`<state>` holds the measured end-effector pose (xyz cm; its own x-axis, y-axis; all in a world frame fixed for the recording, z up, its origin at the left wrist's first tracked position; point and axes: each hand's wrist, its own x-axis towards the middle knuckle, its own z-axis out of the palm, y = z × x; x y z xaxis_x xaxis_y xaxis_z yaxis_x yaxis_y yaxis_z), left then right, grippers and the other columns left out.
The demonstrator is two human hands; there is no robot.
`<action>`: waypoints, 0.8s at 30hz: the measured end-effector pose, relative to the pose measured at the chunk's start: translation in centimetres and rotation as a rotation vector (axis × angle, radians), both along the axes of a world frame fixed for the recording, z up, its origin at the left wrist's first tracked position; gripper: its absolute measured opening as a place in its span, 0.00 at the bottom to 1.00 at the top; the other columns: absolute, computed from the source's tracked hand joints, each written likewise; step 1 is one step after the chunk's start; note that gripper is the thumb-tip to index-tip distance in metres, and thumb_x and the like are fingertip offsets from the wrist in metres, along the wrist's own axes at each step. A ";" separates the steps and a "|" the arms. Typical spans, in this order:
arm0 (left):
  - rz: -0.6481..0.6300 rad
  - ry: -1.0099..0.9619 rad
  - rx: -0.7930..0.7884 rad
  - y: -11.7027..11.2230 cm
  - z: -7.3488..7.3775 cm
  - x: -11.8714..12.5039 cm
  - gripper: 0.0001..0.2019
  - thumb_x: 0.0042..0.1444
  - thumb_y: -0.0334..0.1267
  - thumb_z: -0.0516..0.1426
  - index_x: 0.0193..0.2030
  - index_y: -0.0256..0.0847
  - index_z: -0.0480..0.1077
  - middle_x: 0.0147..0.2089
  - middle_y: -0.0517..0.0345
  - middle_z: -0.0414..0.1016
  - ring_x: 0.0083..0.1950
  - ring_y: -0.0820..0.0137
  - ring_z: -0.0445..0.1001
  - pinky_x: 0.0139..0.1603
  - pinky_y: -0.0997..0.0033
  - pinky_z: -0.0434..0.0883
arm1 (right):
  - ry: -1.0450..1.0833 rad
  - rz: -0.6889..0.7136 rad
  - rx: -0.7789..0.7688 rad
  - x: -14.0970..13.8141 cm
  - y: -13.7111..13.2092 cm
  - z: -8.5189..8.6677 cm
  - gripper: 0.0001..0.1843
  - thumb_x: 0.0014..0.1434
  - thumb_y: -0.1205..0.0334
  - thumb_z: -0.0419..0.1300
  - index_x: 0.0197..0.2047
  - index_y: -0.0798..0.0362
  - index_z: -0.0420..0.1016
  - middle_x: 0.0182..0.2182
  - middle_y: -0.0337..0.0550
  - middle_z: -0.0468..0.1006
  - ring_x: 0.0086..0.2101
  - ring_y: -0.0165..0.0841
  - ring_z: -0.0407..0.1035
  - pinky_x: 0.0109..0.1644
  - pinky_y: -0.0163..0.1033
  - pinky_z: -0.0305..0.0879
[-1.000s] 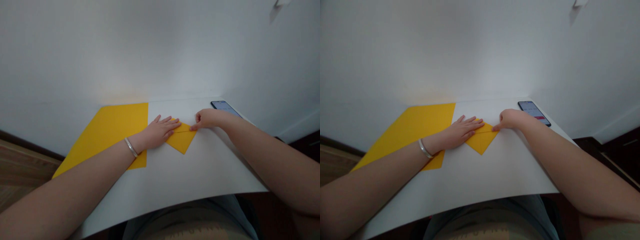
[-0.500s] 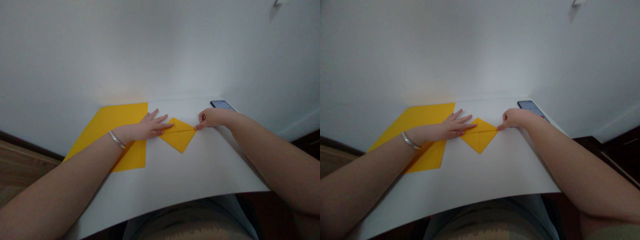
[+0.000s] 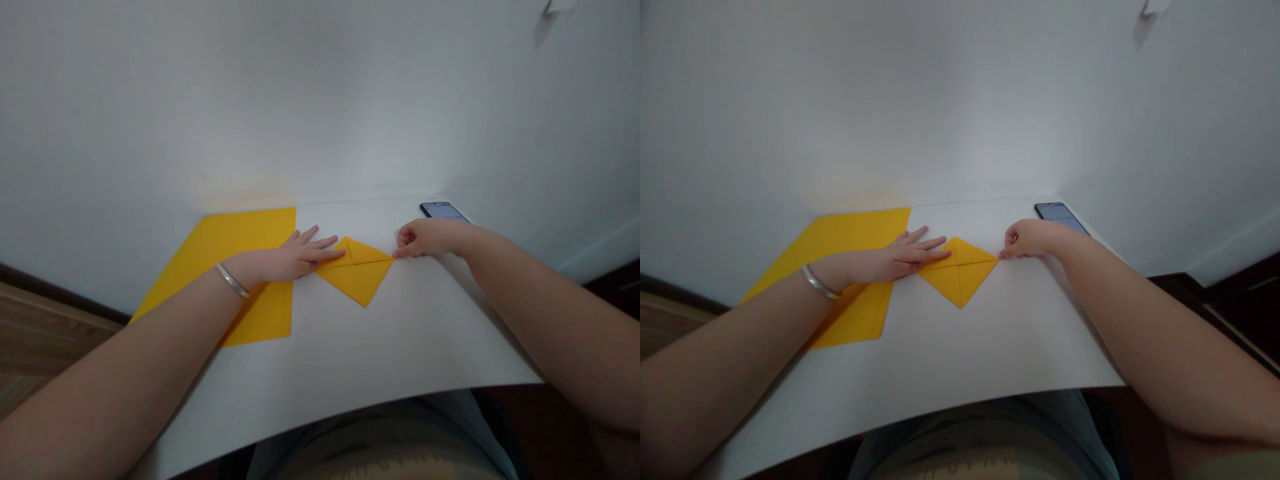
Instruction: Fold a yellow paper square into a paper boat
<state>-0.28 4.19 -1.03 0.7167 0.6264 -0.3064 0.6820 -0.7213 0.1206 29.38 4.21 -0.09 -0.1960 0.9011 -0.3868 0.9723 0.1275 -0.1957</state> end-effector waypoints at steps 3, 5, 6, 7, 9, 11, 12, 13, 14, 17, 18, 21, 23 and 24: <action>-0.021 -0.080 0.053 0.0 -0.5 -0.2 0.28 0.63 0.32 0.43 0.69 0.56 0.49 0.73 0.62 0.41 0.73 0.49 0.33 0.66 0.36 0.44 | 0.193 0.004 -0.041 0.2 -0.1 -0.2 0.14 0.53 0.49 0.56 0.30 0.50 0.73 0.24 0.39 0.74 0.23 0.29 0.64 0.28 0.35 0.60; -0.041 -0.103 0.107 -0.3 -0.7 -0.1 0.28 0.62 0.31 0.43 0.69 0.53 0.51 0.72 0.60 0.45 0.73 0.50 0.37 0.67 0.39 0.47 | 0.234 0.025 -0.007 -0.1 -0.3 -0.2 0.16 0.55 0.48 0.53 0.33 0.50 0.75 0.23 0.39 0.74 0.23 0.30 0.65 0.29 0.36 0.61; -0.055 -0.107 0.149 -0.5 -0.9 0.1 0.28 0.62 0.30 0.44 0.68 0.51 0.53 0.72 0.59 0.47 0.73 0.51 0.38 0.67 0.41 0.48 | 0.215 0.032 0.024 -0.4 -0.5 -0.2 0.17 0.55 0.47 0.53 0.33 0.50 0.76 0.23 0.39 0.75 0.24 0.31 0.66 0.29 0.36 0.60; -0.072 -0.113 0.202 -0.8 -1.0 0.3 0.27 0.62 0.30 0.44 0.68 0.49 0.54 0.71 0.58 0.50 0.73 0.53 0.41 0.68 0.45 0.50 | 0.187 0.038 0.054 -0.7 -0.6 -0.1 0.18 0.56 0.47 0.52 0.32 0.50 0.77 0.24 0.39 0.75 0.25 0.32 0.67 0.29 0.36 0.60; -0.106 -0.138 0.341 -1.4 -1.3 0.8 0.24 0.62 0.30 0.46 0.65 0.45 0.59 0.69 0.56 0.56 0.72 0.56 0.46 0.69 0.48 0.50 | 0.145 0.037 0.094 -1.6 -1.0 0.1 0.18 0.55 0.47 0.53 0.31 0.49 0.78 0.27 0.40 0.78 0.28 0.33 0.69 0.30 0.37 0.60; -0.102 -0.163 0.442 -2.0 -1.5 1.4 0.21 0.64 0.34 0.45 0.63 0.43 0.63 0.68 0.52 0.58 0.70 0.56 0.50 0.68 0.47 0.51 | 0.147 0.020 0.095 -2.4 -1.4 0.3 0.14 0.53 0.49 0.57 0.32 0.49 0.78 0.30 0.40 0.79 0.31 0.34 0.71 0.32 0.36 0.61; -0.106 -0.174 0.472 -2.2 -1.6 1.6 0.20 0.65 0.35 0.44 0.62 0.43 0.64 0.67 0.51 0.59 0.69 0.56 0.53 0.67 0.47 0.52 | 0.144 0.009 0.094 -2.7 -1.6 0.3 0.12 0.52 0.51 0.59 0.32 0.49 0.78 0.31 0.40 0.80 0.32 0.34 0.71 0.32 0.36 0.61; -0.109 -0.184 0.491 -2.3 -1.7 1.8 0.20 0.65 0.35 0.44 0.61 0.43 0.65 0.66 0.51 0.61 0.68 0.56 0.55 0.67 0.46 0.53 | 0.136 0.000 0.096 -3.0 -1.7 0.4 0.10 0.51 0.53 0.60 0.32 0.49 0.77 0.31 0.41 0.80 0.32 0.35 0.71 0.32 0.36 0.61; -0.107 -0.197 0.507 -2.5 -1.8 2.0 0.20 0.66 0.36 0.44 0.60 0.43 0.65 0.65 0.51 0.63 0.67 0.56 0.56 0.66 0.45 0.53 | 0.124 -0.005 0.103 -3.2 -1.9 0.4 0.09 0.50 0.54 0.60 0.31 0.49 0.77 0.31 0.41 0.80 0.32 0.35 0.71 0.32 0.36 0.61; -0.074 -0.239 0.545 -2.8 -1.7 2.3 0.19 0.65 0.36 0.45 0.61 0.44 0.65 0.63 0.52 0.66 0.66 0.57 0.59 0.66 0.44 0.52 | 0.145 -0.008 0.127 -3.5 -2.0 0.3 0.07 0.51 0.55 0.59 0.30 0.50 0.73 0.32 0.42 0.79 0.32 0.34 0.70 0.32 0.36 0.60; -0.053 -0.254 0.554 -2.9 -1.7 2.3 0.20 0.65 0.35 0.45 0.62 0.44 0.63 0.63 0.51 0.66 0.66 0.57 0.59 0.67 0.43 0.51 | 0.184 -0.011 0.136 -3.5 -2.0 0.2 0.08 0.52 0.55 0.58 0.31 0.50 0.72 0.32 0.41 0.78 0.32 0.34 0.70 0.32 0.36 0.60; 0.045 -0.304 0.549 -2.9 -1.5 2.5 0.22 0.63 0.35 0.47 0.64 0.39 0.59 0.61 0.47 0.67 0.64 0.57 0.61 0.67 0.44 0.51 | 0.368 -0.038 0.264 -3.6 -2.0 0.0 0.06 0.54 0.57 0.57 0.32 0.51 0.67 0.32 0.41 0.76 0.31 0.32 0.69 0.32 0.36 0.61; 0.112 -0.373 0.510 -2.8 -1.4 2.6 0.24 0.61 0.34 0.49 0.65 0.35 0.56 0.60 0.45 0.67 0.62 0.58 0.64 0.67 0.47 0.54 | 0.487 -0.038 0.461 -3.8 -2.3 0.1 0.06 0.54 0.58 0.57 0.33 0.51 0.66 0.33 0.42 0.75 0.33 0.32 0.68 0.33 0.36 0.62; 0.134 -0.429 0.485 -2.7 -1.3 2.6 0.26 0.60 0.34 0.50 0.65 0.35 0.55 0.61 0.44 0.66 0.61 0.58 0.65 0.66 0.49 0.56 | 0.530 -0.029 0.586 -3.9 -2.6 0.2 0.06 0.54 0.59 0.57 0.34 0.51 0.66 0.35 0.42 0.75 0.34 0.33 0.68 0.34 0.36 0.62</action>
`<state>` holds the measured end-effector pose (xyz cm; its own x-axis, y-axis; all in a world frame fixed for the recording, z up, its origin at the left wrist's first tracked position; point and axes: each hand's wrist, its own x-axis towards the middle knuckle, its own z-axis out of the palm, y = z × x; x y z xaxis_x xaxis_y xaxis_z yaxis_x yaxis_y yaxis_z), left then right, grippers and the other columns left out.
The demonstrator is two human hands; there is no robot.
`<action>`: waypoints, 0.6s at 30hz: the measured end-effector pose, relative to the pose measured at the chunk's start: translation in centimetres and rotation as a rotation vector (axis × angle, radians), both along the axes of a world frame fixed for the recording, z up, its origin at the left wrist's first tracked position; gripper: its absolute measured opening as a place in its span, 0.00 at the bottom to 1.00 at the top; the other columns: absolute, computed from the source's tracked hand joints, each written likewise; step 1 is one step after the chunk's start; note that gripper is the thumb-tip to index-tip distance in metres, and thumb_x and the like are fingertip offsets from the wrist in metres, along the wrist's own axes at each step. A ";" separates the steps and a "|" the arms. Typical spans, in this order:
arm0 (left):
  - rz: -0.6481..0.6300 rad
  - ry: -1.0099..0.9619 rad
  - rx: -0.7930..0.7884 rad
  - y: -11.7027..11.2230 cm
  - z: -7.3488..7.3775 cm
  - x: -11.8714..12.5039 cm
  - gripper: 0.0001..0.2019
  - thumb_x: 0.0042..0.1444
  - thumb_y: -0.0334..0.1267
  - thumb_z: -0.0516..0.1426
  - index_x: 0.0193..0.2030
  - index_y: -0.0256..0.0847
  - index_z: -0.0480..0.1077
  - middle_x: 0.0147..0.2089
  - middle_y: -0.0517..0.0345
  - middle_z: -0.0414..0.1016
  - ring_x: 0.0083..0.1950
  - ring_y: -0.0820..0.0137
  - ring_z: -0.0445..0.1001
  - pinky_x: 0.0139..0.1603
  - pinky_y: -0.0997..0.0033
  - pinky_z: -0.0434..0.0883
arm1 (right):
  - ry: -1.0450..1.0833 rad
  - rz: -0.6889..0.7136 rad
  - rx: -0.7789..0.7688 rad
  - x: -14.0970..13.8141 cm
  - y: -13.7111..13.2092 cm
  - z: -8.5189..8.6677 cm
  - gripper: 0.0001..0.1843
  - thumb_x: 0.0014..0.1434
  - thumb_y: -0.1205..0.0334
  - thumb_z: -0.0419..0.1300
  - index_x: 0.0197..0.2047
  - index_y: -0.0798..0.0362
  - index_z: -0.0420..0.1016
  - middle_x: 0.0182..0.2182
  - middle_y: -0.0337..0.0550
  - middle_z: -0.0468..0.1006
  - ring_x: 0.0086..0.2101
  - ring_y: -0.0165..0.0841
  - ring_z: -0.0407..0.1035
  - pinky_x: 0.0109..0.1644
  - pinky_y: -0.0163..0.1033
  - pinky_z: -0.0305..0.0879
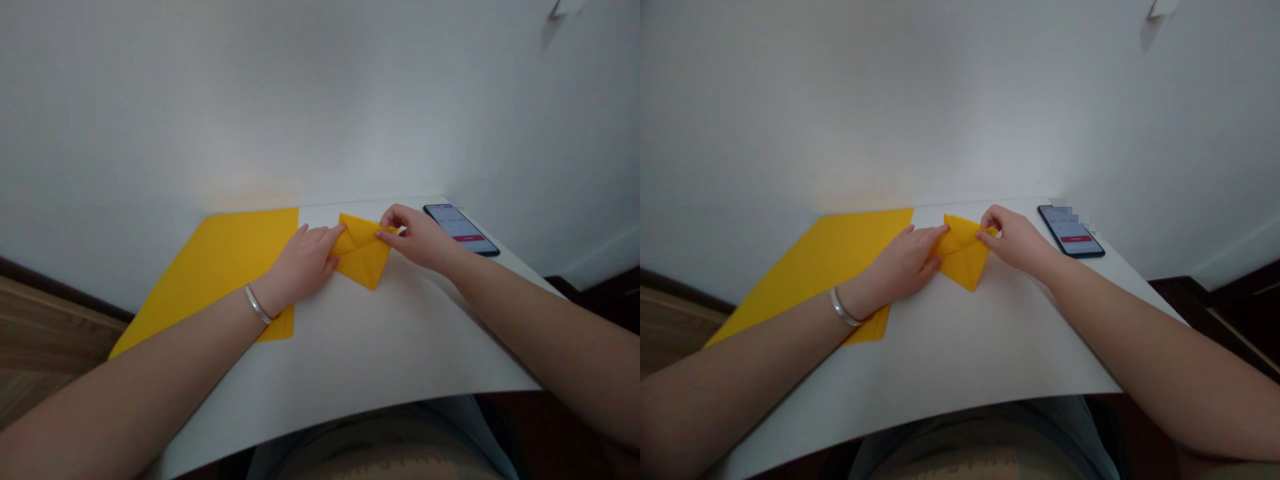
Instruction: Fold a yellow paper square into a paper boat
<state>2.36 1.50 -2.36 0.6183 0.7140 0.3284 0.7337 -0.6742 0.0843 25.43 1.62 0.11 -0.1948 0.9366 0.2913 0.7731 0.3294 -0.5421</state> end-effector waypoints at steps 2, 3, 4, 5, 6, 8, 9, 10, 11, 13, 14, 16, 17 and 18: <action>-0.019 -0.153 -0.040 0.3 0.1 0.1 0.27 0.59 0.35 0.51 0.65 0.33 0.54 0.63 0.42 0.63 0.63 0.60 0.62 0.66 0.54 0.58 | 0.018 -0.021 0.235 -0.2 -0.7 0.4 0.06 0.56 0.60 0.55 0.38 0.51 0.67 0.39 0.45 0.74 0.36 0.34 0.68 0.36 0.37 0.64; -0.028 -0.238 -0.067 0.4 0.2 0.1 0.27 0.59 0.37 0.51 0.65 0.33 0.54 0.64 0.41 0.61 0.64 0.60 0.61 0.65 0.55 0.59 | -0.011 -0.032 0.348 -0.4 -1.0 0.6 0.07 0.57 0.62 0.54 0.40 0.51 0.68 0.40 0.46 0.74 0.37 0.36 0.68 0.38 0.39 0.64; -0.029 -0.324 -0.111 0.6 0.2 0.2 0.26 0.60 0.39 0.51 0.64 0.32 0.55 0.64 0.40 0.61 0.64 0.60 0.61 0.64 0.56 0.60 | -0.072 -0.022 0.437 -0.5 -1.4 0.7 0.08 0.57 0.63 0.53 0.42 0.51 0.68 0.40 0.47 0.75 0.39 0.37 0.68 0.40 0.40 0.63; -0.028 -0.402 -0.178 0.6 0.4 0.2 0.26 0.60 0.41 0.51 0.63 0.32 0.56 0.62 0.40 0.62 0.62 0.60 0.63 0.63 0.56 0.62 | -0.153 0.009 0.512 -0.6 -1.7 0.8 0.10 0.58 0.65 0.52 0.43 0.51 0.69 0.40 0.48 0.75 0.40 0.38 0.68 0.42 0.41 0.63; -0.033 -0.471 -0.261 0.7 0.5 0.3 0.25 0.60 0.43 0.51 0.62 0.33 0.58 0.60 0.41 0.65 0.60 0.61 0.66 0.60 0.57 0.64 | -0.241 0.054 0.571 -0.7 -1.9 0.8 0.10 0.59 0.65 0.51 0.44 0.51 0.70 0.39 0.48 0.76 0.41 0.39 0.68 0.43 0.43 0.62; -0.056 -0.590 -0.432 0.6 0.8 0.6 0.24 0.60 0.46 0.50 0.60 0.35 0.60 0.53 0.46 0.71 0.54 0.64 0.71 0.56 0.61 0.67 | -0.391 0.174 0.641 -1.0 -2.2 0.6 0.11 0.61 0.64 0.51 0.43 0.51 0.72 0.37 0.48 0.77 0.40 0.40 0.68 0.43 0.44 0.61; -0.059 -0.637 -0.503 0.5 0.9 0.7 0.23 0.60 0.46 0.50 0.59 0.36 0.60 0.49 0.49 0.74 0.51 0.65 0.72 0.53 0.63 0.68 | -0.435 0.233 0.661 -1.2 -2.3 0.4 0.10 0.62 0.64 0.51 0.42 0.51 0.72 0.37 0.47 0.78 0.40 0.39 0.68 0.43 0.44 0.61; -0.042 -0.673 -0.554 0.4 1.1 0.8 0.23 0.60 0.46 0.51 0.58 0.36 0.61 0.45 0.51 0.75 0.48 0.66 0.73 0.50 0.65 0.69 | -0.456 0.289 0.669 -1.5 -2.3 0.2 0.10 0.62 0.63 0.51 0.41 0.52 0.73 0.37 0.47 0.78 0.40 0.39 0.69 0.43 0.44 0.61; 0.002 -0.700 -0.589 0.2 1.2 0.9 0.23 0.59 0.45 0.52 0.58 0.35 0.61 0.41 0.54 0.75 0.43 0.67 0.74 0.45 0.68 0.70 | -0.461 0.344 0.673 -1.7 -2.3 0.0 0.10 0.62 0.63 0.51 0.41 0.52 0.73 0.37 0.47 0.78 0.41 0.39 0.69 0.44 0.44 0.62; 0.122 -0.711 -0.627 0.1 1.4 1.2 0.25 0.59 0.43 0.52 0.61 0.33 0.59 0.32 0.60 0.73 0.33 0.71 0.72 0.34 0.72 0.68 | -0.454 0.452 0.669 -2.0 -2.2 -0.4 0.09 0.61 0.64 0.53 0.41 0.53 0.73 0.40 0.48 0.79 0.43 0.38 0.70 0.46 0.43 0.63; 0.171 -0.700 -0.634 0.0 1.4 1.2 0.28 0.58 0.41 0.53 0.64 0.32 0.56 0.29 0.63 0.69 0.30 0.73 0.69 0.31 0.74 0.65 | -0.452 0.500 0.660 -2.2 -2.2 -0.6 0.09 0.61 0.65 0.54 0.42 0.54 0.73 0.41 0.48 0.79 0.44 0.38 0.70 0.48 0.43 0.64; 0.221 -0.667 -0.623 0.1 1.4 1.2 0.34 0.57 0.38 0.53 0.68 0.31 0.48 0.25 0.68 0.63 0.27 0.75 0.65 0.28 0.76 0.62 | -0.450 0.571 0.624 -2.2 -2.1 -0.9 0.10 0.59 0.66 0.55 0.43 0.54 0.73 0.43 0.48 0.79 0.46 0.38 0.70 0.50 0.44 0.65; 0.227 -0.646 -0.611 0.2 1.3 1.1 0.36 0.56 0.36 0.53 0.69 0.31 0.45 0.24 0.69 0.61 0.26 0.75 0.64 0.28 0.76 0.62 | -0.447 0.597 0.597 -2.2 -2.0 -1.0 0.11 0.59 0.66 0.55 0.44 0.54 0.73 0.44 0.48 0.79 0.48 0.38 0.69 0.52 0.44 0.65; 0.229 -0.621 -0.595 0.4 1.2 1.0 0.36 0.55 0.33 0.53 0.70 0.31 0.44 0.24 0.69 0.61 0.27 0.75 0.64 0.29 0.76 0.63 | -0.441 0.615 0.566 -2.1 -1.9 -1.0 0.12 0.58 0.67 0.56 0.46 0.55 0.72 0.45 0.49 0.78 0.49 0.39 0.69 0.54 0.44 0.65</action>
<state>3.37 1.87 -1.21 0.2735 0.9574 0.0928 0.5501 -0.2348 0.8014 23.33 -0.27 -0.91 -0.8085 0.3753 0.4533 0.4737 0.8720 0.1230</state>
